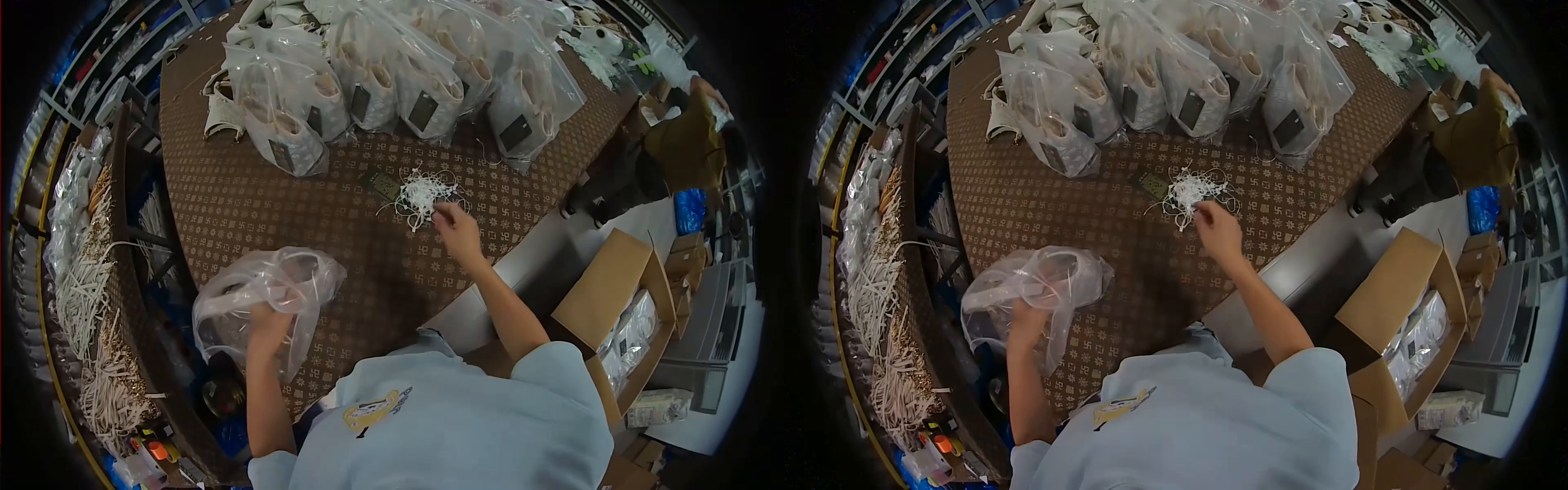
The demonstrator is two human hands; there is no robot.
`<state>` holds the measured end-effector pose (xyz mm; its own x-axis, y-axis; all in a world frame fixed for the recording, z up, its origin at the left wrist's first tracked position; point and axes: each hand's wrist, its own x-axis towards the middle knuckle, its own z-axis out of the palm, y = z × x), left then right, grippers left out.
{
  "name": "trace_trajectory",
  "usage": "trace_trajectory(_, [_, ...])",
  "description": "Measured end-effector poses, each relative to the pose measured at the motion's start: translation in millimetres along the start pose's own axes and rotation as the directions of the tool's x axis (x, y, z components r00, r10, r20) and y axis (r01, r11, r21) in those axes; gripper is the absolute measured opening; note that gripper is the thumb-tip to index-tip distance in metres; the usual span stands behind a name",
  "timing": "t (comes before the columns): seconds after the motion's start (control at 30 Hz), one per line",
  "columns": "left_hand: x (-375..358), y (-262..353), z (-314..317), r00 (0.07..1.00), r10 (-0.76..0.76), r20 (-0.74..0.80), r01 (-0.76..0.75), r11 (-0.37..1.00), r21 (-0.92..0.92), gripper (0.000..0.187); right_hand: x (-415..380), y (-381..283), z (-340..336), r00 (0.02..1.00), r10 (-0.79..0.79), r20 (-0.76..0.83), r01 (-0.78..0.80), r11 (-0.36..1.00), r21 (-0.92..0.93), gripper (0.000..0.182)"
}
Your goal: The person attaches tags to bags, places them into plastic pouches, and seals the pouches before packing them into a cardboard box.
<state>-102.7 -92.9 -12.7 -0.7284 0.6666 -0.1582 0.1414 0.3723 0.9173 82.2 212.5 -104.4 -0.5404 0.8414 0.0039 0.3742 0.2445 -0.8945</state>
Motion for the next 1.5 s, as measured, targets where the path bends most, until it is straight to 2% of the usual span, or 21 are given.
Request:
trace_trajectory(0.03, [-7,9,0,1.000,-0.007,-0.002,0.007,1.000,0.000,0.038,11,16,-12,0.998,0.017,-0.061,-0.021,0.998,-0.060,0.021])
trace_trajectory(0.07, [-19,29,-5,0.992,-0.117,-0.045,0.123,0.978,0.168,0.035,20,24,-18,0.992,0.031,-0.119,-0.045,0.992,-0.117,0.022])
trace_trajectory(0.13, [-39,67,-18,0.966,-0.229,-0.120,0.256,0.910,0.327,0.032,30,6,-19,0.986,0.156,-0.054,-0.161,0.982,-0.100,0.023])
trace_trajectory(0.23, [-66,108,-35,0.940,-0.342,-0.012,0.294,0.788,0.540,0.035,56,14,22,0.974,-0.185,0.126,0.217,0.923,-0.317,0.027])
trace_trajectory(0.37, [-96,136,-27,0.954,-0.100,0.284,0.000,0.944,0.329,0.038,97,-3,80,0.927,-0.344,0.146,0.369,0.775,-0.513,0.046])
trace_trajectory(0.43, [-99,140,-14,0.934,-0.008,0.356,-0.099,0.954,0.282,0.037,109,-11,99,0.959,-0.155,0.238,0.283,0.589,-0.757,0.058])
trace_trajectory(0.53, [-96,123,7,0.915,0.026,0.403,-0.063,0.995,0.080,0.035,121,-1,109,0.950,-0.032,0.309,0.278,0.536,-0.797,0.064])
trace_trajectory(0.6, [-92,109,18,0.833,0.036,0.552,-0.094,0.993,0.077,0.035,121,1,106,0.944,-0.020,0.330,0.289,0.537,-0.792,0.065])
trace_trajectory(0.67, [-84,87,33,0.815,0.040,0.578,-0.060,0.998,0.017,0.035,120,6,104,0.960,-0.260,0.104,0.270,0.766,-0.584,0.067])
trace_trajectory(0.73, [-77,70,53,0.786,0.049,0.617,-0.032,0.999,-0.038,0.036,108,-13,93,0.959,-0.282,0.031,0.264,0.844,-0.468,0.066])
trace_trajectory(0.8, [-69,57,80,0.971,-0.044,0.234,0.077,0.988,-0.135,0.033,75,-46,75,0.888,-0.458,-0.050,0.451,0.886,-0.112,0.058])
trace_trajectory(0.83, [-60,50,97,0.970,-0.039,0.242,0.076,0.987,-0.145,0.033,49,-59,65,0.861,-0.509,-0.016,0.508,0.860,-0.043,0.055])
trace_trajectory(0.9, [-40,38,124,0.964,0.039,-0.262,-0.117,0.949,-0.292,0.029,-4,-81,43,0.805,-0.570,0.163,0.579,0.816,-0.008,0.055])
trace_trajectory(0.93, [-33,35,122,0.965,0.040,-0.259,-0.119,0.947,-0.299,0.029,-26,-83,39,0.747,-0.624,0.229,0.647,0.762,-0.034,0.056])
trace_trajectory(1.0, [-23,27,112,0.992,0.012,-0.127,-0.015,1.000,-0.025,0.025,-50,-80,32,0.682,-0.667,0.300,0.710,0.702,-0.055,0.056])
trace_trajectory(1.1, [-20,10,112,0.976,0.003,-0.219,-0.061,0.965,-0.256,0.025,-42,-60,27,0.673,-0.584,0.453,0.562,0.803,0.199,0.049])
trace_trajectory(1.17, [-27,6,110,0.983,-0.051,-0.174,-0.003,0.955,-0.296,0.024,-9,-43,37,0.841,-0.343,0.419,0.333,0.938,0.099,0.041])
trace_trajectory(1.2, [-31,4,111,0.987,-0.098,-0.130,0.048,0.940,-0.337,0.026,14,-31,49,0.837,-0.356,0.415,0.442,0.888,-0.131,0.037])
trace_trajectory(1.27, [-38,14,110,0.981,-0.132,-0.139,0.077,0.934,-0.348,0.027,48,-9,79,0.855,-0.320,0.408,0.459,0.833,-0.309,0.032])
trace_trajectory(1.37, [-44,21,105,0.969,-0.188,-0.157,0.123,0.927,-0.354,0.028,80,24,110,0.775,-0.325,0.541,0.598,0.653,-0.465,0.025])
trace_trajectory(1.5, [-53,12,90,0.969,-0.178,-0.171,0.130,0.957,-0.259,0.024,82,29,117,0.752,-0.326,0.572,0.637,0.581,-0.507,0.021])
